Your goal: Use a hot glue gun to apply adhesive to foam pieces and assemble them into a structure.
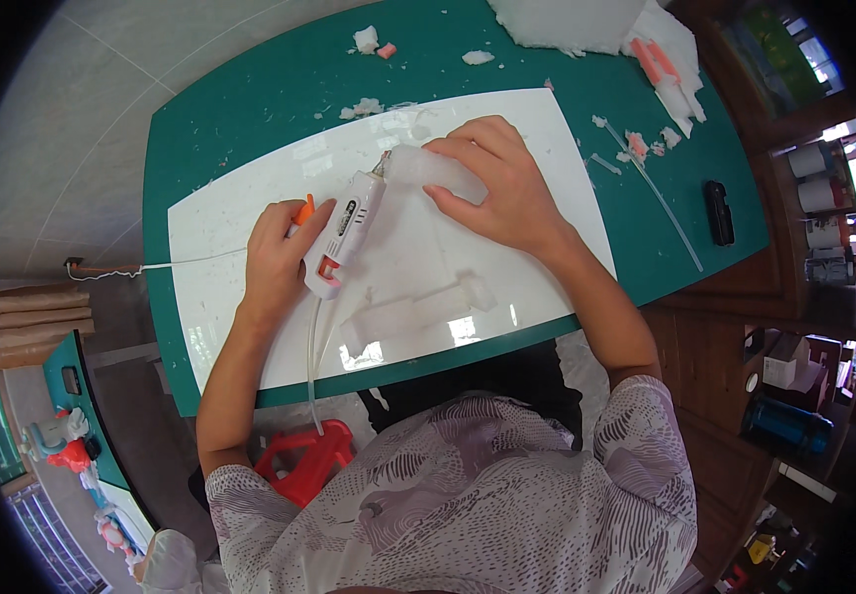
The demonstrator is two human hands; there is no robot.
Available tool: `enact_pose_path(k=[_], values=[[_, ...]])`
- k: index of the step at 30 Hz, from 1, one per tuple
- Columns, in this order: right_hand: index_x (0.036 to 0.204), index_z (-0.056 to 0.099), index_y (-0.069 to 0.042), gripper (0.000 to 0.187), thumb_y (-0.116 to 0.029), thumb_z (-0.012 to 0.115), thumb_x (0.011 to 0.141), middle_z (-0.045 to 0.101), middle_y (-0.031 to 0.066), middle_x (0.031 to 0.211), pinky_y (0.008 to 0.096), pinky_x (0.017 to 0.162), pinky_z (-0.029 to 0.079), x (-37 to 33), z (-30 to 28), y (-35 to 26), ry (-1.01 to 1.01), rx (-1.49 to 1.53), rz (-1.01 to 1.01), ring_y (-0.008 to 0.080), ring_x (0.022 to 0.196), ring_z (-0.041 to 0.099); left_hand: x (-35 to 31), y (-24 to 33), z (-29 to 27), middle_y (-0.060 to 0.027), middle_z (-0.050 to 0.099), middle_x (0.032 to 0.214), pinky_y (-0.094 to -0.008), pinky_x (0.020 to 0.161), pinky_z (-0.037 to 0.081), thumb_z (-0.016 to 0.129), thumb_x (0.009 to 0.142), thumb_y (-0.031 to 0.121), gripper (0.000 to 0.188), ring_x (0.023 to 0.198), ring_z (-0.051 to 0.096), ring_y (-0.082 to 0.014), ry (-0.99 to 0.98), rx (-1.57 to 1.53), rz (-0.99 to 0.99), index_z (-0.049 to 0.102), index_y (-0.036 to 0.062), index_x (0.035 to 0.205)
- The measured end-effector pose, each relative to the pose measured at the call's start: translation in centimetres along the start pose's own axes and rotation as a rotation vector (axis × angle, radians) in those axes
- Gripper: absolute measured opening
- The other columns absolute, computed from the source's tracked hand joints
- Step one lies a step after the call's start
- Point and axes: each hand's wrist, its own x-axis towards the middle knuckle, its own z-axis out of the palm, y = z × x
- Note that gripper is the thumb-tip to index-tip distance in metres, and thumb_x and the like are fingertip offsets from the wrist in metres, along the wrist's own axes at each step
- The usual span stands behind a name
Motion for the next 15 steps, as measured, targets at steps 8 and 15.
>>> enact_pose_path(k=[8,15], values=[[0.100,0.066,-0.004,0.032,-0.012,0.075,0.070,0.060,0.0086,0.094,0.0344,0.081,0.045,0.02,0.10,0.02,0.006,0.009,-0.006,0.0253,0.093,0.055,-0.08,-0.11,0.07,-0.0124,0.057,0.095,-0.0345,0.070,0.042,0.066,0.062,-0.005,0.054,0.082,0.053,-0.0260,-0.002,0.013,0.002,0.066,0.0125,0.112],[0.101,0.066,-0.003,0.033,-0.012,0.075,0.070,0.060,0.0091,0.094,0.0346,0.081,0.045,0.00,0.05,0.11,0.001,0.006,-0.005,0.0255,0.093,0.055,0.00,-0.06,0.19,-0.0126,0.056,0.094,-0.0345,0.070,0.043,0.065,0.062,-0.006,0.054,0.082,0.053,-0.0260,0.006,0.005,0.002,0.066,0.0122,0.112]])
